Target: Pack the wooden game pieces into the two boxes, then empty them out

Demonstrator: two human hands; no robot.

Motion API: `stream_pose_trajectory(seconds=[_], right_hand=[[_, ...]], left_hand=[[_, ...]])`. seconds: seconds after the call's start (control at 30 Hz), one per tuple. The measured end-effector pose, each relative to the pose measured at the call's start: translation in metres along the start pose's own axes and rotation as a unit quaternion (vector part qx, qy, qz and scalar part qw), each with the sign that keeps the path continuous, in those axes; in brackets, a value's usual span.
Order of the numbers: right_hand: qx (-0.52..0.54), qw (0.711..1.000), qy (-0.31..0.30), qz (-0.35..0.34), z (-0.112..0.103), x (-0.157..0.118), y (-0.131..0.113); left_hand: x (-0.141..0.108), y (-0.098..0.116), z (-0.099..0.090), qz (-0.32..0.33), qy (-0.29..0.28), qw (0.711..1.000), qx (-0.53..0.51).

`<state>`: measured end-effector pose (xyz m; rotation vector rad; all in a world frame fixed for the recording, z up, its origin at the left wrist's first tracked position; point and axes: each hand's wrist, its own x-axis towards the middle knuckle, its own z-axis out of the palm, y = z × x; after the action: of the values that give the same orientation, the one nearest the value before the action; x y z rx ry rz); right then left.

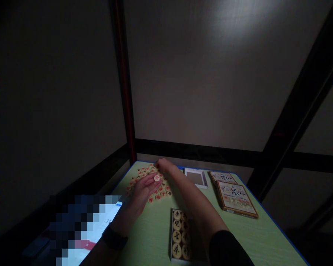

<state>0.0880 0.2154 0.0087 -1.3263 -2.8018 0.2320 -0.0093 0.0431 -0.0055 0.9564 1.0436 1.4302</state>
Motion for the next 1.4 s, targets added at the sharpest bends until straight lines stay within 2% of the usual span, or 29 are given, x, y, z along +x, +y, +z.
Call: stream_pose_trajectory(seconds=[0.1,0.2,0.27,0.43,0.6,0.77,0.87,0.93,1.03,1.07,1.13,1.2,1.3,1.4], right_hand=[[-0.014,0.999,-0.026,0.011,-0.005,-0.003,-0.002],[-0.018,0.998,-0.053,0.026,-0.008,-0.003,-0.005],[-0.017,0.997,-0.066,0.038,-0.01,-0.002,-0.007],[-0.017,0.995,-0.078,0.067,-0.01,0.004,-0.018],[-0.015,0.995,-0.057,0.075,-0.012,0.006,-0.029],[0.006,0.999,0.014,0.05,-0.025,-0.009,-0.029],[0.026,0.998,0.052,0.026,-0.038,-0.037,-0.021],[0.04,0.997,0.067,0.017,-0.046,-0.068,-0.014],[0.064,0.995,0.075,0.009,-0.051,-0.13,-0.006],[0.087,0.992,0.091,-0.013,-0.05,-0.152,-0.006],[0.1,0.988,0.116,-0.033,-0.045,-0.196,-0.01],[0.084,0.99,0.109,-0.031,-0.036,-0.232,-0.017],[0.04,0.996,0.082,-0.002,-0.019,-0.262,-0.029],[-0.026,0.998,0.055,0.02,-0.006,-0.269,-0.037]], left_hand=[[0.001,0.0,-0.002,0.01,-0.001,1.0,0.023],[0.003,-0.005,-0.004,0.006,0.006,1.0,0.0],[0.005,-0.011,-0.003,-0.007,-0.012,1.0,0.0],[0.01,-0.028,0.003,-0.014,-0.039,0.996,0.08],[0.008,-0.024,0.005,-0.004,-0.035,0.991,0.129],[0.002,-0.015,0.005,-0.009,-0.054,0.992,0.113],[0.0,-0.016,0.005,-0.002,-0.057,0.994,0.098],[-0.001,-0.017,0.006,0.003,-0.065,0.995,0.079],[-0.003,-0.02,0.008,0.007,-0.105,0.993,0.047],[-0.004,-0.02,0.01,0.009,-0.12,0.992,0.045],[-0.007,-0.022,0.012,0.021,-0.141,0.988,0.055],[-0.009,-0.023,0.014,0.033,-0.148,0.985,0.081],[-0.011,-0.026,0.016,0.051,-0.152,0.979,0.128],[-0.014,-0.026,0.017,0.081,-0.154,0.969,0.176]])
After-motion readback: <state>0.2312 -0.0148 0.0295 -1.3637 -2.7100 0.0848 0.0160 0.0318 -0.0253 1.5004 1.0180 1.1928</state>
